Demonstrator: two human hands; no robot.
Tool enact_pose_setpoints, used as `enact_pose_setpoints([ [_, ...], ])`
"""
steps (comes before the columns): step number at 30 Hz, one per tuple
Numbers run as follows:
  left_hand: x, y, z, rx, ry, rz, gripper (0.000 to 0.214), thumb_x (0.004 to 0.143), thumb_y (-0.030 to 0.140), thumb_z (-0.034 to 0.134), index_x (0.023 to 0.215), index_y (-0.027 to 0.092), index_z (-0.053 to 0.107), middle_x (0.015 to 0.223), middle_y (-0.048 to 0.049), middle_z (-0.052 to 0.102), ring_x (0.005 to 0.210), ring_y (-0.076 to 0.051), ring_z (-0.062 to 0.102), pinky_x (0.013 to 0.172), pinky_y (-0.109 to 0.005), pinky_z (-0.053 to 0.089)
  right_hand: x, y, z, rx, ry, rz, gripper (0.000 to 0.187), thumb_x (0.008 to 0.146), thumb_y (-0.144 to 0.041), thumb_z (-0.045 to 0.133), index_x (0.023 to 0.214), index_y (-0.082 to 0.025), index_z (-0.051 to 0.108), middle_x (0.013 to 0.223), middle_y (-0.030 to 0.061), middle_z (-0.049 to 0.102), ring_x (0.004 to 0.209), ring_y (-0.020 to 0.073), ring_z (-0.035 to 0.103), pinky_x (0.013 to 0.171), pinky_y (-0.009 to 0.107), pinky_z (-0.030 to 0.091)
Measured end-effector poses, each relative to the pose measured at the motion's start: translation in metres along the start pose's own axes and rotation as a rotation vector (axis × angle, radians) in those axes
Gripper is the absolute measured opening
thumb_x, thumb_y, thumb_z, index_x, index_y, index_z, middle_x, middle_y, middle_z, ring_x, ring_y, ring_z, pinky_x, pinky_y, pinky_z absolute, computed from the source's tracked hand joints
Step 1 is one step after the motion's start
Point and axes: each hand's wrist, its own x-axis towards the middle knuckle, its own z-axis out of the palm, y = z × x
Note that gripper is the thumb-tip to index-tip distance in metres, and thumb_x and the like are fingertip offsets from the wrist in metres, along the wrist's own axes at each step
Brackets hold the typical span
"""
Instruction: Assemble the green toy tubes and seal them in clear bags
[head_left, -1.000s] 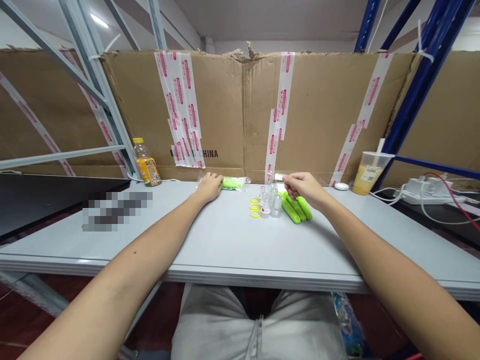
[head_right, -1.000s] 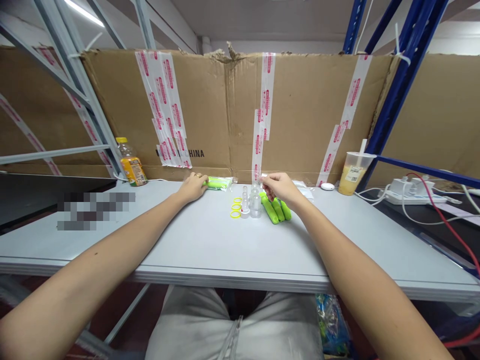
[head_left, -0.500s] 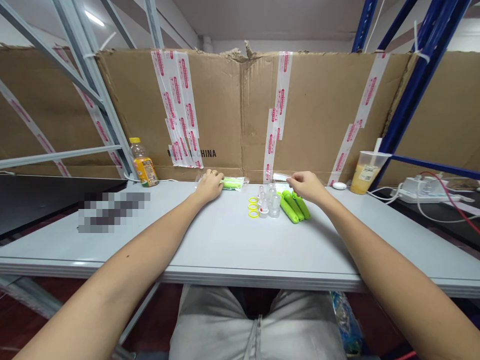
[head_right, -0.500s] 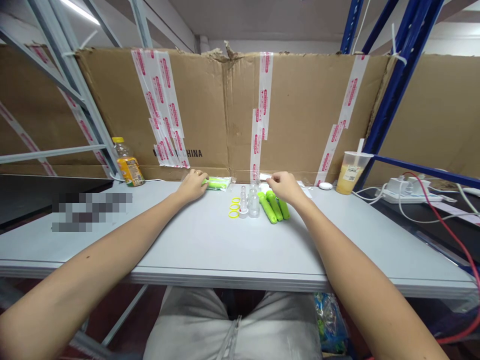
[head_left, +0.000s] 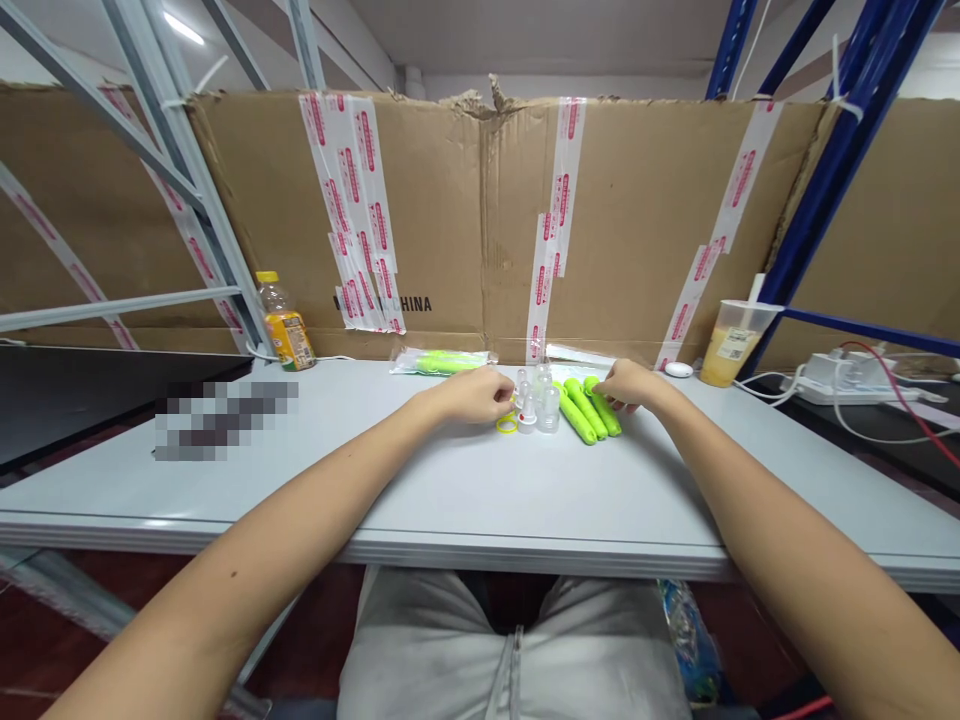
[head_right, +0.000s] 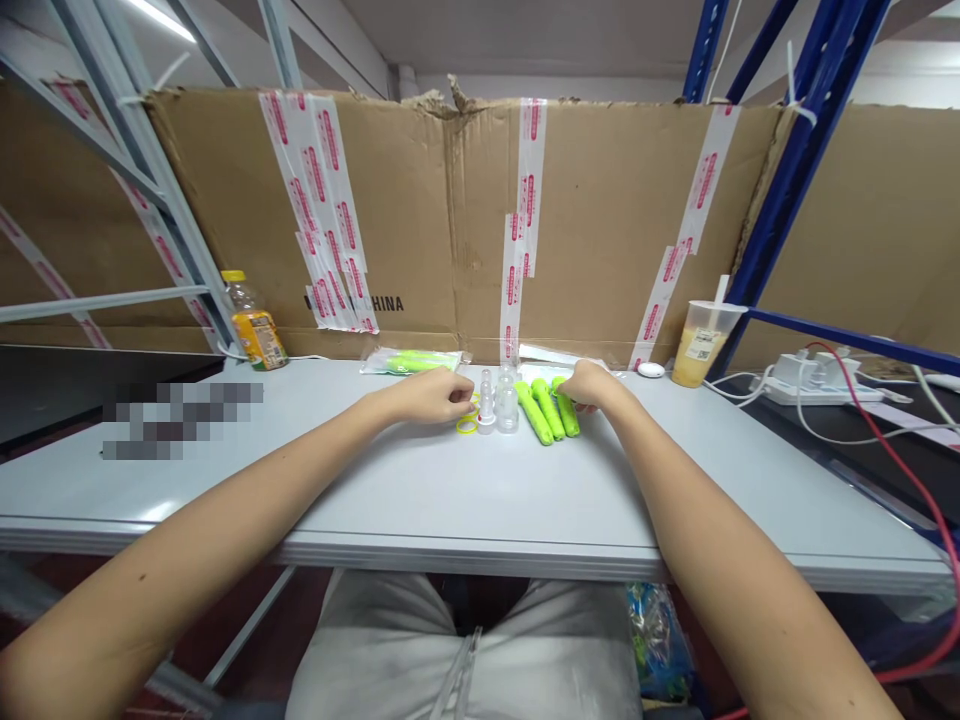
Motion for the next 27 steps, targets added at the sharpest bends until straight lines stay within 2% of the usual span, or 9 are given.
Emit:
enact_pose_setpoints([
  [5, -0.001, -0.004, 0.001, -0.034, -0.057, -0.014, 0.024, 0.075, 0.036, 0.057, 0.061, 0.021, 0.046, 0.056, 0.0021, 0.047, 0.052, -0.013, 0.037, 0.054, -0.030, 0.023, 0.009, 0.003, 0.008, -0.068, -0.002, 0.004, 0.021, 0.077, -0.026, 0.073, 0.089, -0.010, 0.066, 0.072, 0.0130, 0.070, 0.057, 0.0201, 0.066, 0.048, 0.027, 0.049],
  [10, -0.002, 0.000, 0.000, -0.095, -0.136, -0.041, 0.025, 0.070, 0.032, 0.062, 0.061, 0.021, 0.042, 0.057, 0.0034, 0.046, 0.054, -0.013, 0.038, 0.053, -0.030, 0.024, 0.014, 0.006, 0.011, -0.094, 0.014, 0.005, 0.023, 0.077, -0.030, 0.069, 0.088, -0.009, 0.065, 0.066, 0.0111, 0.067, 0.053, 0.0202, 0.063, 0.046, 0.029, 0.047],
  [14, -0.003, -0.001, -0.003, -0.175, -0.174, -0.031, 0.023, 0.067, 0.026, 0.062, 0.061, 0.020, 0.040, 0.058, 0.0041, 0.043, 0.055, -0.011, 0.037, 0.052, -0.028, 0.025, 0.010, 0.006, 0.005, -0.060, 0.027, 0.038, 0.031, 0.075, -0.032, 0.071, 0.094, -0.009, 0.063, 0.062, 0.0079, 0.064, 0.053, 0.0200, 0.062, 0.046, 0.028, 0.046],
  [17, -0.002, -0.011, -0.005, -0.276, -0.144, -0.017, 0.019, 0.064, 0.022, 0.062, 0.065, 0.020, 0.044, 0.060, 0.0049, 0.045, 0.055, -0.010, 0.039, 0.052, -0.026, 0.028, 0.004, 0.006, -0.006, 0.055, 0.090, 0.046, 0.030, 0.074, -0.028, 0.072, 0.096, -0.010, 0.061, 0.066, 0.0077, 0.065, 0.056, 0.0189, 0.063, 0.047, 0.026, 0.047],
  [19, 0.000, -0.018, -0.007, -0.389, -0.028, 0.003, 0.014, 0.064, 0.020, 0.061, 0.072, 0.019, 0.050, 0.065, 0.0042, 0.052, 0.059, -0.010, 0.046, 0.055, -0.024, 0.033, -0.001, 0.006, -0.014, 0.157, 0.150, 0.006, 0.027, 0.075, -0.025, 0.070, 0.095, -0.011, 0.060, 0.070, 0.0089, 0.066, 0.059, 0.0186, 0.064, 0.049, 0.025, 0.049],
  [22, 0.003, -0.025, -0.009, -0.532, 0.316, 0.012, 0.012, 0.070, 0.020, 0.060, 0.081, 0.017, 0.058, 0.070, 0.0022, 0.057, 0.064, -0.010, 0.051, 0.060, -0.023, 0.039, -0.011, 0.004, -0.023, 0.357, 0.153, -0.088, 0.028, 0.077, -0.022, 0.066, 0.101, -0.013, 0.056, 0.075, 0.0095, 0.067, 0.059, 0.0194, 0.064, 0.051, 0.028, 0.051],
  [24, 0.005, -0.024, -0.010, -0.595, 0.516, 0.007, 0.011, 0.073, 0.023, 0.061, 0.082, 0.017, 0.058, 0.068, 0.0026, 0.054, 0.061, -0.009, 0.048, 0.057, -0.022, 0.037, -0.022, -0.002, -0.026, 0.482, 0.093, -0.170, 0.029, 0.078, -0.021, 0.064, 0.104, -0.015, 0.055, 0.075, 0.0076, 0.065, 0.058, 0.0190, 0.063, 0.051, 0.030, 0.052],
  [27, 0.007, -0.014, -0.010, -0.695, 0.622, 0.014, 0.018, 0.073, 0.025, 0.067, 0.082, 0.018, 0.053, 0.066, 0.0046, 0.051, 0.056, -0.007, 0.044, 0.053, -0.021, 0.035, -0.045, -0.018, -0.028, 0.578, -0.071, -0.318, 0.020, 0.078, -0.020, 0.061, 0.097, -0.017, 0.057, 0.067, 0.0041, 0.061, 0.052, 0.0161, 0.058, 0.047, 0.028, 0.048],
])
